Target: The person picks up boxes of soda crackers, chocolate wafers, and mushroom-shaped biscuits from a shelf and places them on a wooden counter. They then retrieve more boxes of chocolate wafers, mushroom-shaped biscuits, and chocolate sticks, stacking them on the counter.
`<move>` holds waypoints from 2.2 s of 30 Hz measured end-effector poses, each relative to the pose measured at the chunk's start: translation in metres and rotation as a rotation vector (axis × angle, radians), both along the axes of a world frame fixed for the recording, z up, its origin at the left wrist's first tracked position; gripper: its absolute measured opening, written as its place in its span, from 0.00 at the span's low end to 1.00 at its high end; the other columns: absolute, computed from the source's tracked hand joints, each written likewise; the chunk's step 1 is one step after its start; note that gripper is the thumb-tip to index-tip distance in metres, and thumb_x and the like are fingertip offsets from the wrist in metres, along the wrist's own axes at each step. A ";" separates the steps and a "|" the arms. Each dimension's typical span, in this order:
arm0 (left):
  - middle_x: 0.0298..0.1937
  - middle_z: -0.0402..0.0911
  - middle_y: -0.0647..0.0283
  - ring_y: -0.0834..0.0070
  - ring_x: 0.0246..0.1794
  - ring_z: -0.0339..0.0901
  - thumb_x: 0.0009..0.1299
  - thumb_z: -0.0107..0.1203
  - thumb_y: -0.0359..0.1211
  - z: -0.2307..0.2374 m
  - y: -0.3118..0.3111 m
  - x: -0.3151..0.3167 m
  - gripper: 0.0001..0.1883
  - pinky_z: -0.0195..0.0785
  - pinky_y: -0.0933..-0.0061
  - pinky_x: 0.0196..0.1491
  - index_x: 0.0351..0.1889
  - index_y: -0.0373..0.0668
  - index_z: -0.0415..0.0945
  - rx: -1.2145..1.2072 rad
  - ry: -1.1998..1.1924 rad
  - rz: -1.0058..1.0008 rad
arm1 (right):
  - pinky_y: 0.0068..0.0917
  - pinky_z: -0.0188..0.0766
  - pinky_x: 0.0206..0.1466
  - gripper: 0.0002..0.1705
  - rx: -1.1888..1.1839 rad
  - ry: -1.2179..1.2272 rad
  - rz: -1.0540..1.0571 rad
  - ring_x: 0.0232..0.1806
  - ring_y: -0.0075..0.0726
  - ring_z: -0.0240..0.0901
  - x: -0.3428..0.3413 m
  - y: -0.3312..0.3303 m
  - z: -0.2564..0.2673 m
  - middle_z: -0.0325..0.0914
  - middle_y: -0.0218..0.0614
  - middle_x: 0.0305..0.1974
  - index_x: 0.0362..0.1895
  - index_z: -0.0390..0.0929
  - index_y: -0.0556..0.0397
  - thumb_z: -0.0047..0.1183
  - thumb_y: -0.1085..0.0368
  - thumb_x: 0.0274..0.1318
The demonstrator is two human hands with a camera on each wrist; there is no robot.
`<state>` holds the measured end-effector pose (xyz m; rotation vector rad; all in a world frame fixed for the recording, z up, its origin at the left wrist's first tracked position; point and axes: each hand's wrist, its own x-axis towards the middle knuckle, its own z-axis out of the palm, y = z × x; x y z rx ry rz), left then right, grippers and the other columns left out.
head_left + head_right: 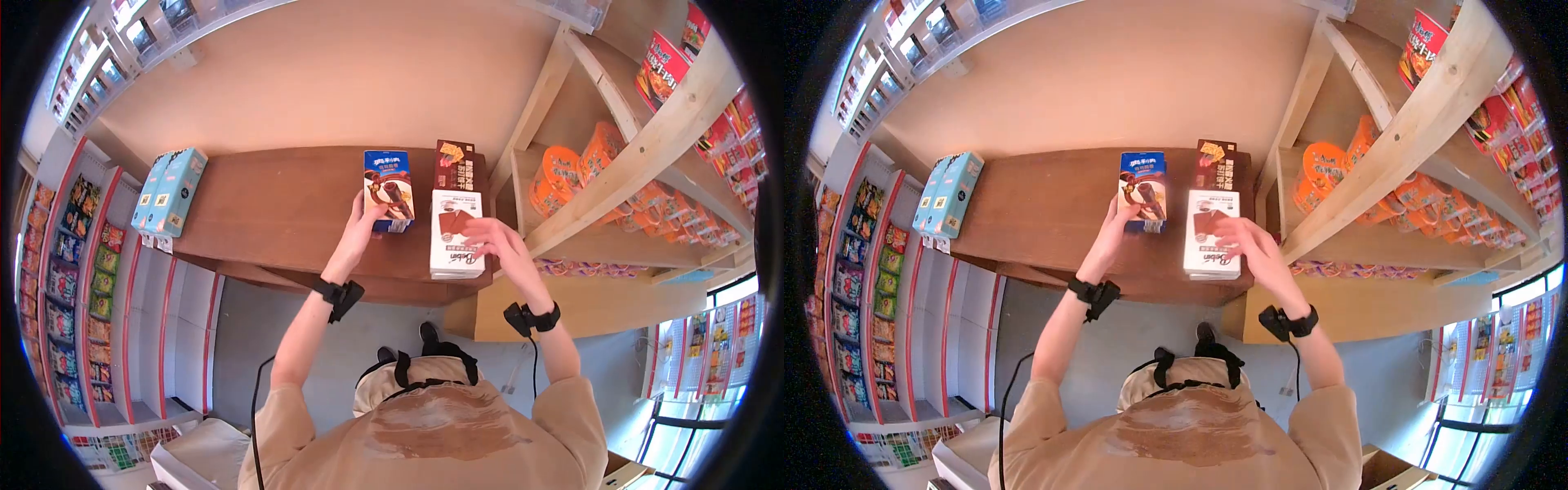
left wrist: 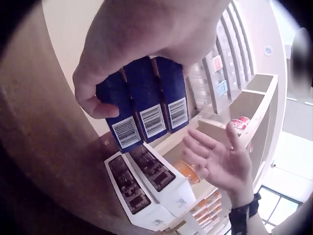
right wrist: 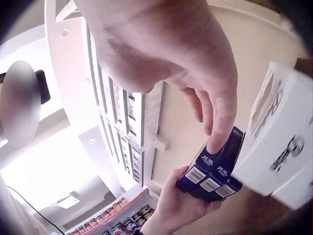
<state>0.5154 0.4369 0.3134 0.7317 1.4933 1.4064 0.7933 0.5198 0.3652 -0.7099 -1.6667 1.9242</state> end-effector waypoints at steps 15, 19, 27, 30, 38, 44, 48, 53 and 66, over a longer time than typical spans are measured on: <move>0.59 0.68 0.58 0.71 0.51 0.70 0.63 0.51 0.50 -0.024 0.079 -0.013 0.42 0.69 0.72 0.38 0.70 0.42 0.45 -0.165 0.160 -0.071 | 0.24 0.69 0.44 0.20 -0.195 -0.078 0.176 0.41 0.28 0.71 0.057 0.019 -0.054 0.74 0.36 0.41 0.51 0.69 0.59 0.33 0.57 0.69; 0.54 0.73 0.60 0.74 0.50 0.71 0.65 0.51 0.50 -0.038 0.081 -0.021 0.37 0.68 0.73 0.42 0.67 0.41 0.56 -0.124 0.212 -0.055 | 0.24 0.69 0.44 0.19 -0.215 -0.083 0.199 0.41 0.28 0.71 0.056 0.020 -0.065 0.74 0.36 0.42 0.52 0.68 0.59 0.35 0.57 0.69; 0.43 0.79 0.63 0.78 0.41 0.73 0.66 0.49 0.52 -0.043 0.083 -0.024 0.29 0.67 0.76 0.43 0.57 0.42 0.71 -0.291 0.372 0.002 | 0.23 0.69 0.43 0.20 -0.218 -0.135 0.199 0.42 0.26 0.72 0.060 0.017 -0.072 0.73 0.36 0.43 0.54 0.66 0.59 0.38 0.57 0.68; 0.41 0.79 0.64 0.79 0.37 0.73 0.66 0.48 0.53 -0.045 0.084 -0.020 0.28 0.67 0.77 0.40 0.54 0.41 0.72 -0.269 0.398 0.018 | 0.24 0.70 0.44 0.21 -0.177 -0.161 0.167 0.43 0.29 0.73 0.064 0.013 -0.076 0.71 0.39 0.49 0.57 0.63 0.59 0.36 0.58 0.68; 0.43 0.77 0.66 0.80 0.40 0.72 0.67 0.48 0.51 -0.029 0.087 -0.004 0.27 0.65 0.78 0.43 0.53 0.38 0.71 -0.305 0.362 -0.012 | 0.22 0.69 0.41 0.24 -0.232 -0.198 0.157 0.43 0.27 0.73 0.072 0.010 -0.090 0.71 0.39 0.48 0.59 0.62 0.59 0.40 0.55 0.67; 0.38 0.79 0.65 0.81 0.32 0.72 0.66 0.48 0.53 -0.042 0.091 -0.009 0.29 0.66 0.80 0.33 0.55 0.40 0.72 -0.270 0.399 0.010 | 0.22 0.69 0.41 0.25 -0.226 -0.214 0.158 0.43 0.28 0.73 0.078 0.011 -0.093 0.72 0.38 0.48 0.59 0.62 0.59 0.40 0.54 0.66; 0.42 0.79 0.62 0.78 0.38 0.74 0.67 0.50 0.49 -0.036 0.085 -0.007 0.28 0.68 0.76 0.40 0.56 0.36 0.70 -0.192 0.390 0.076 | 0.22 0.69 0.42 0.24 -0.217 -0.215 0.170 0.44 0.28 0.73 0.085 0.010 -0.099 0.72 0.38 0.47 0.58 0.63 0.58 0.40 0.55 0.67; 0.39 0.80 0.56 0.70 0.39 0.78 0.65 0.56 0.43 -0.003 0.030 0.015 0.22 0.70 0.73 0.41 0.49 0.35 0.73 -0.091 0.783 0.300 | 0.23 0.69 0.44 0.21 -0.270 -0.180 0.260 0.44 0.27 0.73 0.098 0.013 -0.103 0.73 0.36 0.47 0.56 0.65 0.56 0.42 0.57 0.66; 0.32 0.79 0.52 0.59 0.32 0.77 0.63 0.55 0.36 -0.072 -0.211 0.160 0.11 0.71 0.63 0.39 0.35 0.36 0.77 -0.411 0.961 0.308 | 0.23 0.70 0.45 0.18 -0.206 -0.344 0.260 0.44 0.25 0.72 0.144 -0.031 -0.152 0.75 0.33 0.43 0.51 0.69 0.55 0.47 0.56 0.64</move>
